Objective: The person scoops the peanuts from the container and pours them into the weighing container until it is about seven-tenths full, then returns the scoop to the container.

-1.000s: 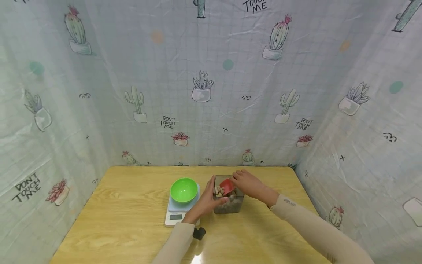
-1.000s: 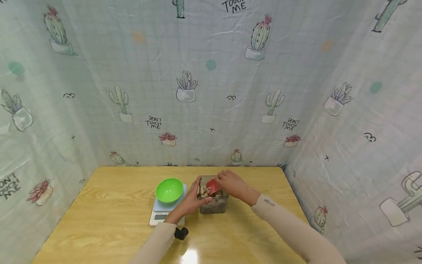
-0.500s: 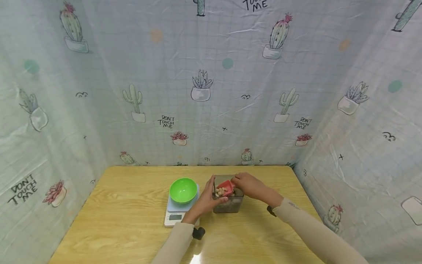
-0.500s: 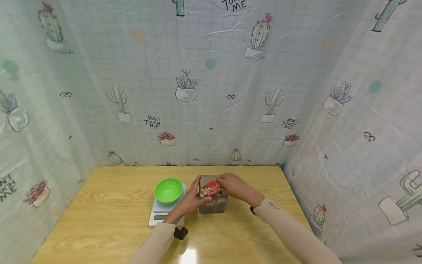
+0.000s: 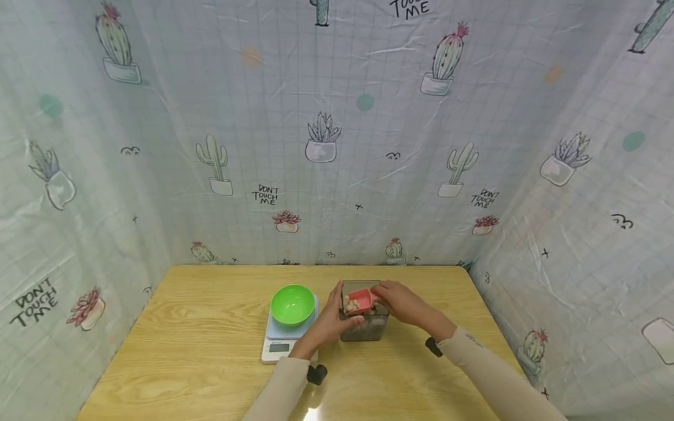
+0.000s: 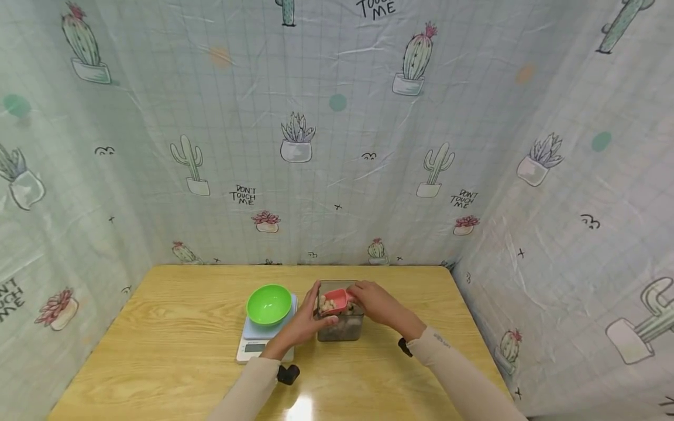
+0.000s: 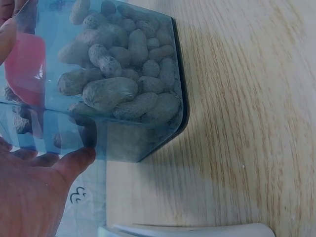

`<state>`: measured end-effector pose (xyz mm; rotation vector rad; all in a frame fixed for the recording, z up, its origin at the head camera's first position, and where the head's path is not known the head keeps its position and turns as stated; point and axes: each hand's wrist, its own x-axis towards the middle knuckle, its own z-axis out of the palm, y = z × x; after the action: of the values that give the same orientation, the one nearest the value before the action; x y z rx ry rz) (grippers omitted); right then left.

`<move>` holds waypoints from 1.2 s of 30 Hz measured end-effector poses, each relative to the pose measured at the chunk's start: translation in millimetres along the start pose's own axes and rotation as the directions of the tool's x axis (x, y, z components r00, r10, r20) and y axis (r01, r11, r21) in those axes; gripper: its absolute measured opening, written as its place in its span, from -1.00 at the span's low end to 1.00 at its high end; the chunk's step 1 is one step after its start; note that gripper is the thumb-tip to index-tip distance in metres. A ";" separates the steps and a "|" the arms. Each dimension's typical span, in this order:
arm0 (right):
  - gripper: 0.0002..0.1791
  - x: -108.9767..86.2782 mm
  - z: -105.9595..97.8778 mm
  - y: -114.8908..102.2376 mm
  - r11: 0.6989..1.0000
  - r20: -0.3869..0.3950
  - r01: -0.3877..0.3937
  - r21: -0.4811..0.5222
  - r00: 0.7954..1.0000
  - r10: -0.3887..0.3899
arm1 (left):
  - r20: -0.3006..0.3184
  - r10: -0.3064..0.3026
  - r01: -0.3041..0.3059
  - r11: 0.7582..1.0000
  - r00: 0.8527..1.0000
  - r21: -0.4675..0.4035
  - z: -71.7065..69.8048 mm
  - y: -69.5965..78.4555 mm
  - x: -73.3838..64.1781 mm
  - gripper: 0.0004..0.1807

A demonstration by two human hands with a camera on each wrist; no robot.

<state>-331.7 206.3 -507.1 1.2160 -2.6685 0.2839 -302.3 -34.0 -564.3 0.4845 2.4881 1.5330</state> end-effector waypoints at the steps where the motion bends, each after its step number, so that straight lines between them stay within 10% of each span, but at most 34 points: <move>1: -0.83 -0.3 0.0 0.1 1.000 0.002 -0.005 0.007 1.000 0.005 | 0.002 0.001 -0.001 1.000 1.000 0.000 -0.2 0.3 0.2 0.23; 19: -0.83 -18.6 6.5 8.1 0.987 -0.191 -0.085 0.135 0.975 0.111 | -0.032 0.006 -0.006 1.000 0.999 0.000 -2.6 4.2 1.9 0.26; 36: -0.79 -18.1 -18.1 4.1 0.983 -0.194 -0.139 0.121 0.968 0.161 | -0.155 0.182 -0.168 0.981 0.971 0.099 -32.7 43.2 -22.4 0.13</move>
<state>-321.4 226.6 -494.7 0.9545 -2.5981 0.5488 -284.0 -51.4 -511.4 0.6316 2.7095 1.5930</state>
